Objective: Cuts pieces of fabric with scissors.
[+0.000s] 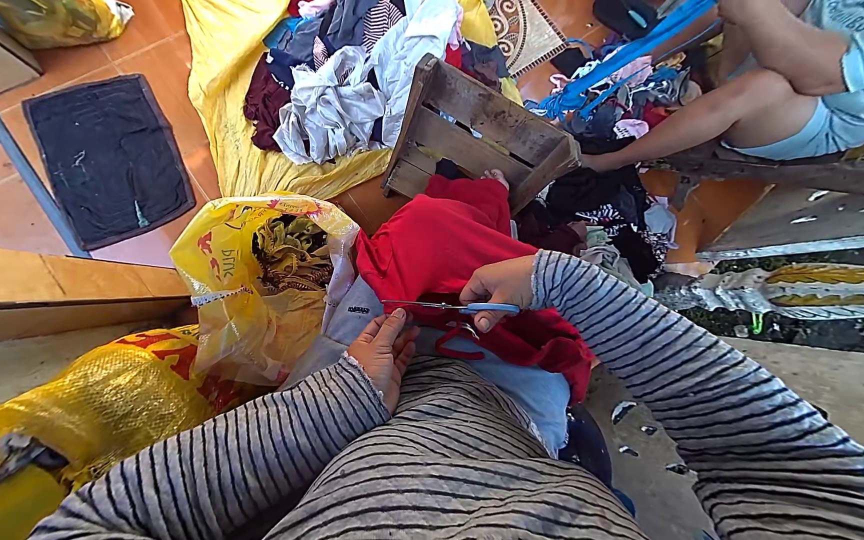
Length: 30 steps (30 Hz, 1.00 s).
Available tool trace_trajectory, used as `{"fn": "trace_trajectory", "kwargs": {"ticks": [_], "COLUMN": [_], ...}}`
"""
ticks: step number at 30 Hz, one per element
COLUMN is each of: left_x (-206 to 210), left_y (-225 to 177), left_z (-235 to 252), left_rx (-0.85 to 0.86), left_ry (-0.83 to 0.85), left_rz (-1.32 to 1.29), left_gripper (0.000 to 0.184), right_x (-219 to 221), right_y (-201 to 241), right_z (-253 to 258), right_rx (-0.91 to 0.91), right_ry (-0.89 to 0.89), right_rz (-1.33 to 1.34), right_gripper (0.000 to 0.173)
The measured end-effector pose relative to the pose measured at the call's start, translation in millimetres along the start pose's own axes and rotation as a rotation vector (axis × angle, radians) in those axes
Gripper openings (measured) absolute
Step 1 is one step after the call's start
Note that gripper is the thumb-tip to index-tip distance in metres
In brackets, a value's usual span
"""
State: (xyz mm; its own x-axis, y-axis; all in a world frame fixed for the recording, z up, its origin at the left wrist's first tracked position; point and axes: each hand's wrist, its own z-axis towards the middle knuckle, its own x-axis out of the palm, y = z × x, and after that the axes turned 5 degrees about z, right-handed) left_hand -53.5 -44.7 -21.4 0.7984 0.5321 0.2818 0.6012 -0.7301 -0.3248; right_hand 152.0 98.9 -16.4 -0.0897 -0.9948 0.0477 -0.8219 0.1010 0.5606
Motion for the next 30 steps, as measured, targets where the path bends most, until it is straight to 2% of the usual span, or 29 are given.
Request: {"fn": "trace_trajectory", "kwargs": {"ticks": [9,16,20,23,27,30], "left_x": [3,2,0,-2,-3,-3], "left_y": [0,-1,-3,-4,-4,-4], "left_z": [-2,-3,-2,-2,-1,-1], "left_rx": [0.016,0.018,0.017,0.021,0.016,0.015], "left_ry": [-0.005,-0.005,-0.002,0.025,0.038,0.031], "left_rz": [-0.02,0.009,0.007,0.031,0.039,0.037], "left_gripper": [0.015,0.018,0.018,0.016,0.015,0.013], "right_x": [-5,-3,-5,-7,-16,-9], "right_y": [-10,5,3,-7,-43,-19], "right_z": [-2,4,4,1,18,12], "right_rx": [-0.002,-0.028,-0.034,-0.054,-0.135,-0.089], "right_ry": [0.011,0.035,0.038,0.068,0.137,0.093], "right_rz": [0.041,-0.03,0.02,0.072,0.14,0.111], "right_gripper": [0.027,0.031,0.029,0.026,0.027,0.028]}}
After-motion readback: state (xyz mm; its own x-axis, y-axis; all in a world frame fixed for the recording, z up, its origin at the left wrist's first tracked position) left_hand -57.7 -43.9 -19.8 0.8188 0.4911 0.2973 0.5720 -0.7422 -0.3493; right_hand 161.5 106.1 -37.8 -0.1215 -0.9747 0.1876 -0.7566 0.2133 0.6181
